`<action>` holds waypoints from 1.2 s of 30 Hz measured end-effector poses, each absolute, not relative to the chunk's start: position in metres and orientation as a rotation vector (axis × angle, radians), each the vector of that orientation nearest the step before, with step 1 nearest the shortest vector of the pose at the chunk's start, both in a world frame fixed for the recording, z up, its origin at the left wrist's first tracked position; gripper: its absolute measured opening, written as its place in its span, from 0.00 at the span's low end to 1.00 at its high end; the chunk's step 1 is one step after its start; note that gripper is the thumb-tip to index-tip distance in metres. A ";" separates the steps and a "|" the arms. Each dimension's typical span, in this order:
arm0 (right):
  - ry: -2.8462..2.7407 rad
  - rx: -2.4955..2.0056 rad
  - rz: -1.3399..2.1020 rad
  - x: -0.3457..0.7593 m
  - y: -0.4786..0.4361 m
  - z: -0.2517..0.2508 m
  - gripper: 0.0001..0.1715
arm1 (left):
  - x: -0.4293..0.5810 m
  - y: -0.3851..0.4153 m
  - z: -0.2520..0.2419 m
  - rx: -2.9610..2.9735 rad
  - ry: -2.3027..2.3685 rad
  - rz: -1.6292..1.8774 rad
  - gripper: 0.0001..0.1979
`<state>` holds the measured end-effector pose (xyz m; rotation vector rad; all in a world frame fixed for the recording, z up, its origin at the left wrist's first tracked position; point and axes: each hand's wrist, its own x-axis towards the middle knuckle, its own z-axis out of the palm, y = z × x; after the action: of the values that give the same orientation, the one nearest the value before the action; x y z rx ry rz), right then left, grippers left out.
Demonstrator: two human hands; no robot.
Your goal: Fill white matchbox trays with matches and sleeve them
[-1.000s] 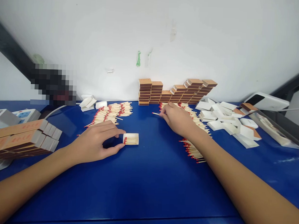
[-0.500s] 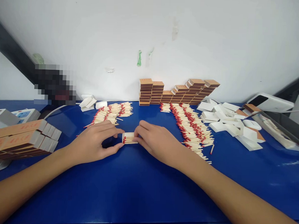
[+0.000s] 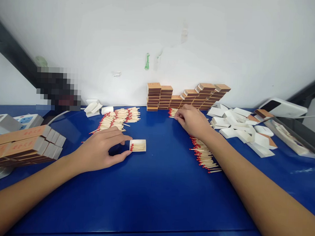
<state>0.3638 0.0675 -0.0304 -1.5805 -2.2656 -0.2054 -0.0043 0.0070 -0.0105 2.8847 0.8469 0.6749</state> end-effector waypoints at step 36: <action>-2.229 -1.596 -0.307 0.361 0.060 -0.024 0.14 | -0.003 0.005 -0.008 2.897 0.881 0.670 0.12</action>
<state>0.3610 0.0603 -0.0236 -1.5964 -2.2293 -0.3067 -0.0035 0.0053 -0.0082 2.8969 0.8811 0.6695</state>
